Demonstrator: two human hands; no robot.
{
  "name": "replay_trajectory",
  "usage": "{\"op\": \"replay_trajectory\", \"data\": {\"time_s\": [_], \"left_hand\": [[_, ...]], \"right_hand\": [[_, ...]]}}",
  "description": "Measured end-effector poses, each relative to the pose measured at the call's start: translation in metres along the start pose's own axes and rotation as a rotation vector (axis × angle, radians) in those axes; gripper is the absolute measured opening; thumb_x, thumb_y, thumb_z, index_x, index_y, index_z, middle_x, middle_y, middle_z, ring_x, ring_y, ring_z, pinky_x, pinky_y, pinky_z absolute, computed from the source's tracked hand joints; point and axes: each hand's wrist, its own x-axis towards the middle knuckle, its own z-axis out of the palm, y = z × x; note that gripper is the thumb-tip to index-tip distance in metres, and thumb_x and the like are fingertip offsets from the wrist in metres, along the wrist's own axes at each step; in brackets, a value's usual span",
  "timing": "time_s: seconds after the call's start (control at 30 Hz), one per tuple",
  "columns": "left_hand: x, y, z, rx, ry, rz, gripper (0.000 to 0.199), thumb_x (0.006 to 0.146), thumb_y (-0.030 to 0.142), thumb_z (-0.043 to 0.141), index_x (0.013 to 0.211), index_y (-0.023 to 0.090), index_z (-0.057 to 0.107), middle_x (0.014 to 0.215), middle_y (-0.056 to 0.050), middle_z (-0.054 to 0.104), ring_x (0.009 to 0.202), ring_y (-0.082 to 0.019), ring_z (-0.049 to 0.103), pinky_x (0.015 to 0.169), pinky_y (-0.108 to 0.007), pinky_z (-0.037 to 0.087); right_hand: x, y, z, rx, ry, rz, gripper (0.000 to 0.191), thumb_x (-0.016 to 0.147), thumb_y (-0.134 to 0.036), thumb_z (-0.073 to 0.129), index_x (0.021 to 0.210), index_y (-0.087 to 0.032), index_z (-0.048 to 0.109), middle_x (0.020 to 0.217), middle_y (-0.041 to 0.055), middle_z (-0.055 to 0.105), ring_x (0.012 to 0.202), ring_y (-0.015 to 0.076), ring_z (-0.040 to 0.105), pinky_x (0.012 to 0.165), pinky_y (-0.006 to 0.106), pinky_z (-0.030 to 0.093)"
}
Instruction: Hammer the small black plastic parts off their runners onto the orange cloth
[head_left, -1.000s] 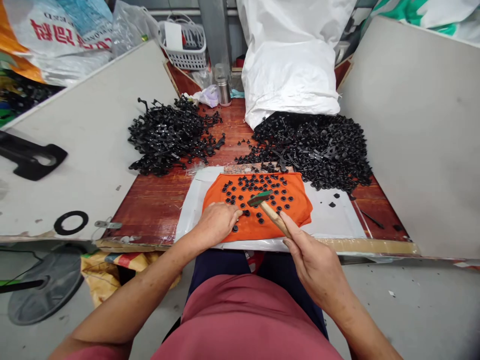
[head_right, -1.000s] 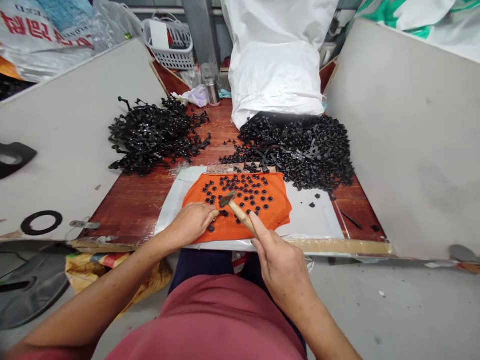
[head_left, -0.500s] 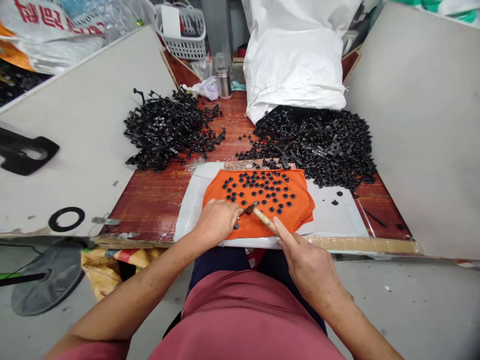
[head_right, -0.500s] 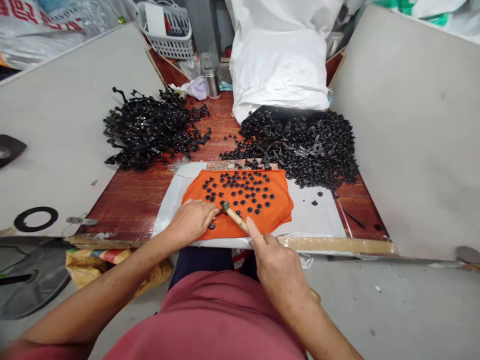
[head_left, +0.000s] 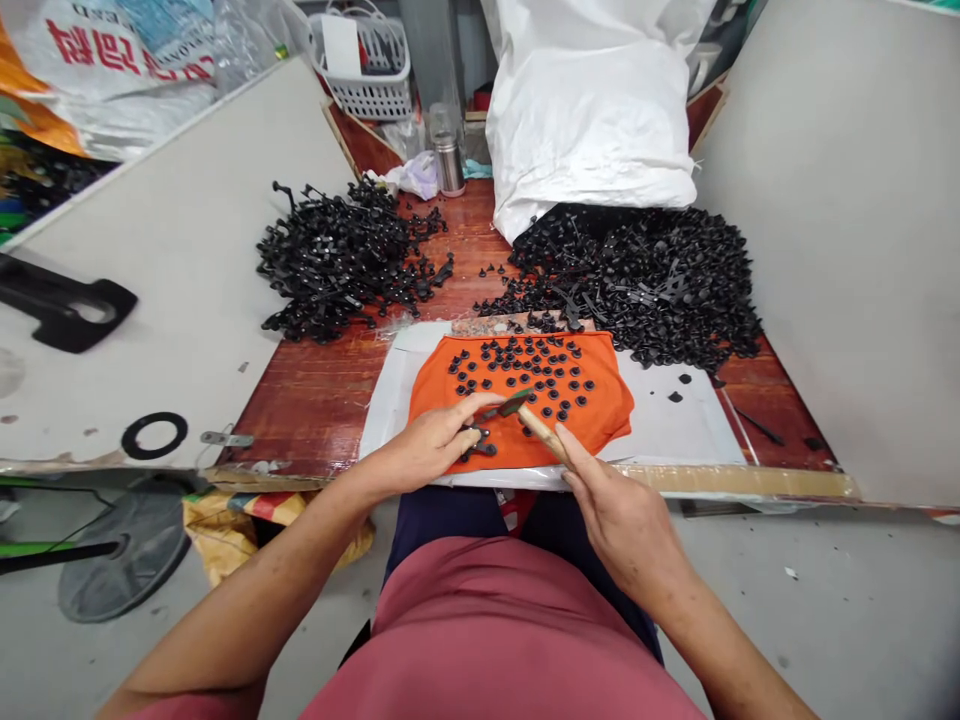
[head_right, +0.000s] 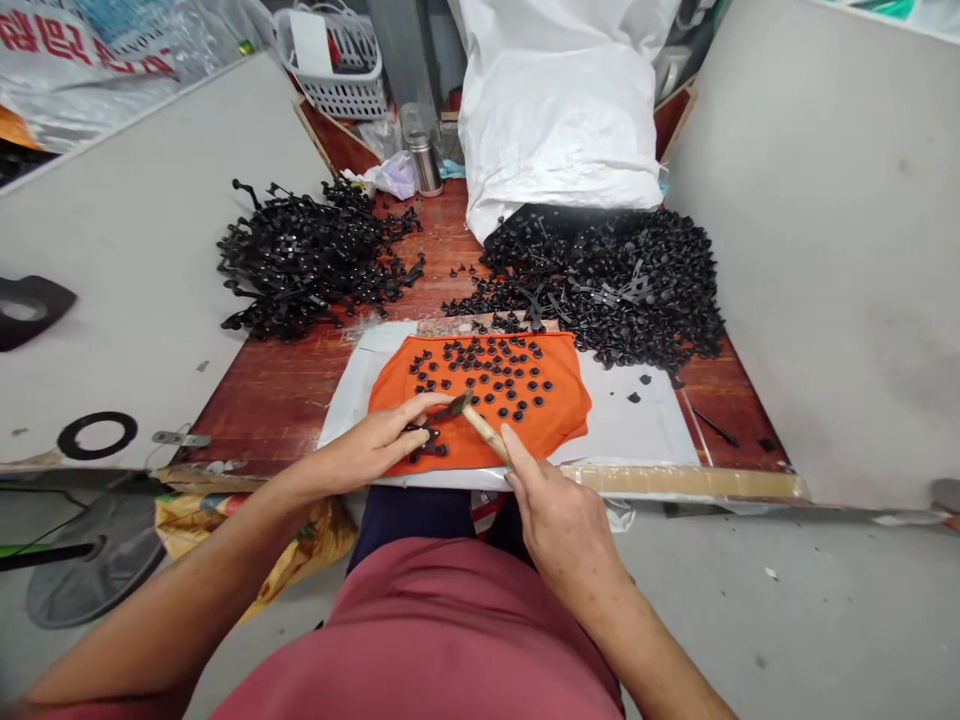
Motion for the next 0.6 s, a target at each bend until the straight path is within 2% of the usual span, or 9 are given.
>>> {"op": "replay_trajectory", "data": {"time_s": [0.07, 0.1, 0.17, 0.23, 0.33, 0.43, 0.5, 0.53, 0.6], "left_hand": [[-0.004, 0.002, -0.003, -0.16, 0.04, -0.002, 0.047, 0.098, 0.03, 0.042, 0.144, 0.026, 0.052, 0.101, -0.003, 0.068, 0.09, -0.018, 0.064, 0.084, -0.028, 0.049], [-0.006, 0.003, -0.003, -0.248, 0.07, -0.029, 0.046, 0.097, 0.03, 0.042, 0.142, 0.026, 0.052, 0.094, -0.002, 0.065, 0.083, -0.016, 0.062, 0.079, -0.027, 0.049], [-0.009, 0.008, -0.001, -0.43, 0.091, -0.092, 0.045, 0.096, 0.032, 0.045, 0.14, 0.024, 0.048, 0.081, 0.003, 0.056, 0.068, -0.013, 0.054, 0.068, -0.025, 0.046], [-0.013, 0.014, 0.004, -0.552, 0.05, -0.112, 0.04, 0.094, 0.031, 0.048, 0.133, 0.024, 0.045, 0.074, 0.006, 0.049, 0.062, -0.011, 0.049, 0.062, -0.023, 0.042], [-0.018, 0.026, 0.015, -0.514, -0.036, -0.066, 0.029, 0.089, 0.024, 0.054, 0.118, 0.023, 0.048, 0.072, 0.008, 0.05, 0.064, -0.01, 0.047, 0.063, -0.022, 0.04], [-0.022, 0.035, 0.027, -0.409, -0.077, -0.025, 0.021, 0.086, 0.019, 0.056, 0.105, 0.024, 0.051, 0.074, 0.007, 0.056, 0.065, -0.01, 0.049, 0.063, -0.022, 0.04], [-0.022, 0.035, 0.034, -0.363, 0.015, -0.024, 0.02, 0.083, 0.02, 0.061, 0.101, 0.023, 0.054, 0.083, 0.004, 0.061, 0.071, -0.012, 0.054, 0.064, -0.023, 0.044], [-0.022, 0.034, 0.036, -0.324, 0.123, -0.032, 0.023, 0.082, 0.021, 0.065, 0.102, 0.023, 0.056, 0.091, 0.001, 0.064, 0.08, -0.014, 0.058, 0.07, -0.025, 0.048], [-0.022, 0.029, 0.041, -0.243, 0.407, -0.075, 0.033, 0.078, 0.026, 0.073, 0.108, 0.022, 0.059, 0.11, -0.005, 0.066, 0.1, -0.019, 0.061, 0.088, -0.032, 0.052]], "right_hand": [[-0.003, -0.001, -0.004, 0.181, 0.078, 0.024, 0.053, 0.108, -0.026, 0.039, 0.161, -0.027, 0.039, 0.127, 0.0113, 0.074, 0.101, 0.0226, 0.075, 0.087, 0.035, 0.06], [-0.004, -0.002, -0.005, 0.268, 0.111, 0.055, 0.052, 0.108, -0.028, 0.04, 0.16, -0.027, 0.041, 0.127, 0.0108, 0.073, 0.101, 0.0219, 0.074, 0.086, 0.034, 0.06], [-0.002, -0.005, -0.005, 0.444, 0.137, 0.139, 0.049, 0.107, -0.033, 0.044, 0.155, -0.026, 0.047, 0.116, 0.0085, 0.075, 0.086, 0.0191, 0.073, 0.075, 0.03, 0.06], [0.006, -0.009, -0.003, 0.632, 0.127, 0.227, 0.045, 0.103, -0.038, 0.052, 0.146, -0.025, 0.054, 0.101, 0.0042, 0.073, 0.063, 0.0137, 0.064, 0.058, 0.025, 0.055], [0.023, -0.017, 0.003, 0.898, 0.055, 0.297, 0.043, 0.097, -0.042, 0.062, 0.136, -0.024, 0.057, 0.095, -0.0006, 0.068, 0.044, 0.0061, 0.046, 0.04, 0.021, 0.042], [0.033, -0.023, 0.009, 1.072, -0.113, 0.333, 0.039, 0.092, -0.044, 0.065, 0.123, -0.022, 0.059, 0.079, -0.0058, 0.062, 0.037, 0.0045, 0.039, 0.034, 0.019, 0.033], [0.033, -0.026, 0.012, 1.088, -0.182, 0.368, 0.033, 0.088, -0.045, 0.068, 0.109, -0.02, 0.062, 0.062, -0.01, 0.052, 0.035, 0.0058, 0.039, 0.033, 0.018, 0.031], [0.031, -0.026, 0.014, 1.065, -0.166, 0.384, 0.03, 0.087, -0.045, 0.069, 0.102, -0.02, 0.062, 0.057, -0.0112, 0.048, 0.034, 0.0065, 0.039, 0.033, 0.018, 0.031], [0.027, -0.027, 0.017, 0.992, -0.044, 0.396, 0.027, 0.085, -0.044, 0.071, 0.093, -0.02, 0.062, 0.051, -0.0115, 0.045, 0.035, 0.0076, 0.039, 0.034, 0.019, 0.031]]}}
